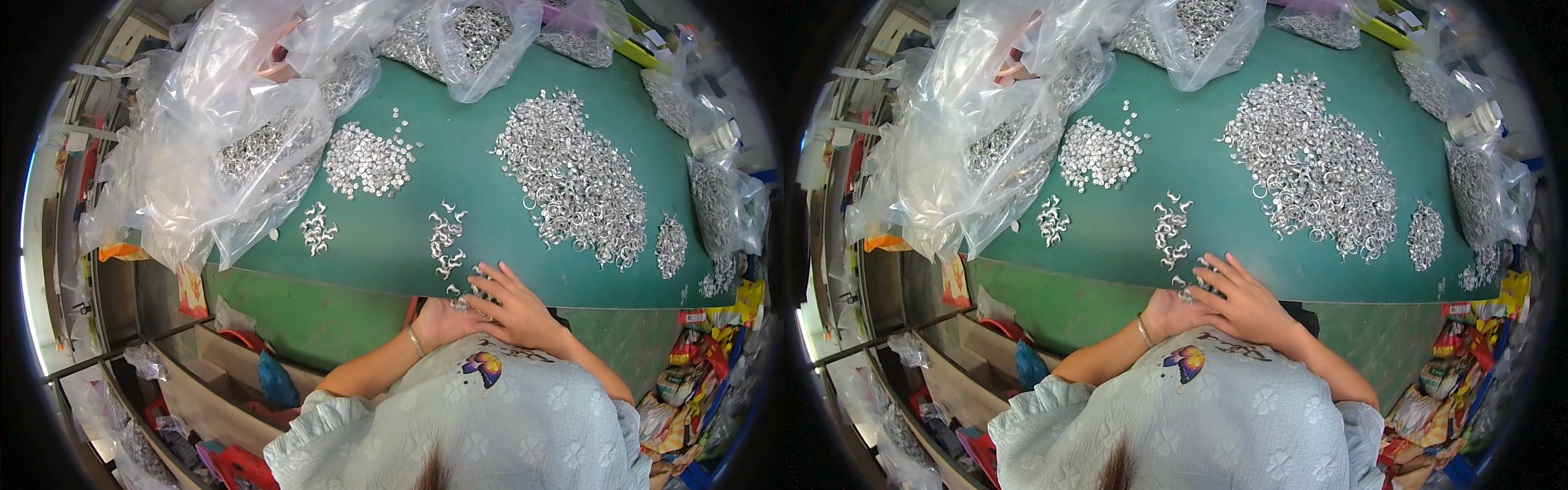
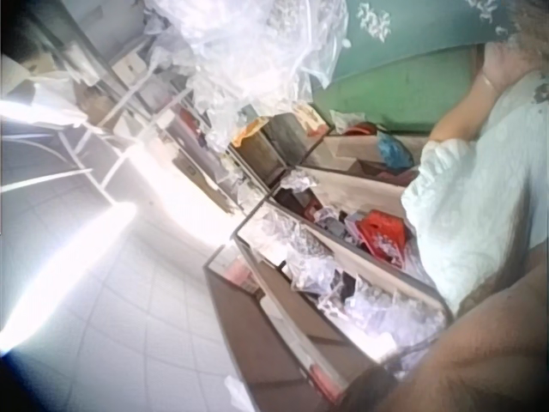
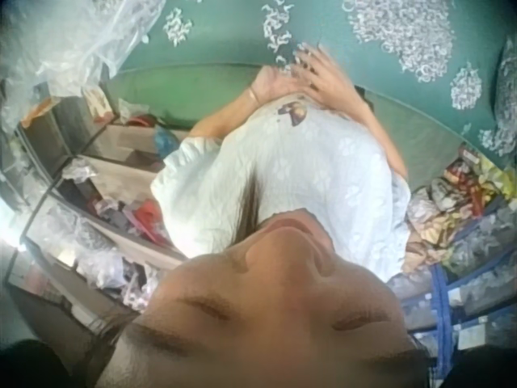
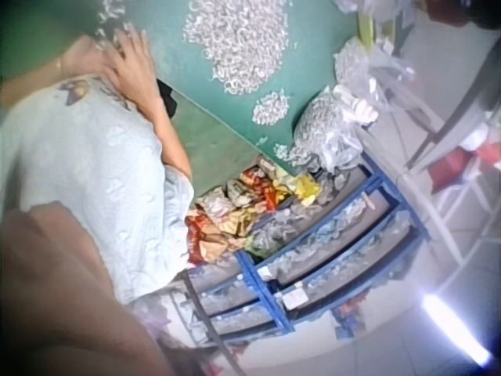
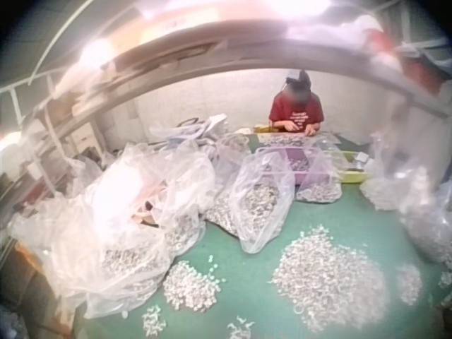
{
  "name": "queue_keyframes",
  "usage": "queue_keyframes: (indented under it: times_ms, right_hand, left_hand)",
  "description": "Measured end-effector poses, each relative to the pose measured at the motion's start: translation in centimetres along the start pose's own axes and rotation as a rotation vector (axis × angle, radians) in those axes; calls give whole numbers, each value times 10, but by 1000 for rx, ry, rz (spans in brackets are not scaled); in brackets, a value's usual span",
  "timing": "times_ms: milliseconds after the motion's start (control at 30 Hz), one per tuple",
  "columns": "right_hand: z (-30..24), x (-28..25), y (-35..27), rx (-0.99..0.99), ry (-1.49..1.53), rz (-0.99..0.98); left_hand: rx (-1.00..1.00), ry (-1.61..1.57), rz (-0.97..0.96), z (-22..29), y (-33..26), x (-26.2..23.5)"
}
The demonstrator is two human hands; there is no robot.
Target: The person sorts small metal decorative charms by hand, grouping them into piles on a green work surface and occasionally placing them into small plastic bags.
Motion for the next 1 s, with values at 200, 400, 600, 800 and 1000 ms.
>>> queue_keyframes:
  times_ms: [200, 400, 600, 800, 1000]
  right_hand:
    - [-15, 21, -9, -223, 91, -164]
    - [-18, 0, 22, -191, 104, 38]
    - [-12, 22, 9, -170, 143, -109]
    - [8, 4, 8, -286, 171, 49]
    - [29, -10, 116, -150, -73, 87]
  left_hand:
    - [-51, -52, 116, 9, 0, -39]
    - [-25, 89, 138, 10, 0, -32]
    - [57, 280, 596, 23, -12, -61]
    - [141, 376, 505, 25, -6, -41]
    - [77, 399, 480, 23, -5, -34]
Point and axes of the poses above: each hand's wrist, its own y-axis towards the middle knuckle, its own x-axis out of the palm, z = x × y, the point moved 8 cm from there along y, towards the middle knuckle, and after that the axes turned 5 degrees about z, right-handed, at the moved point
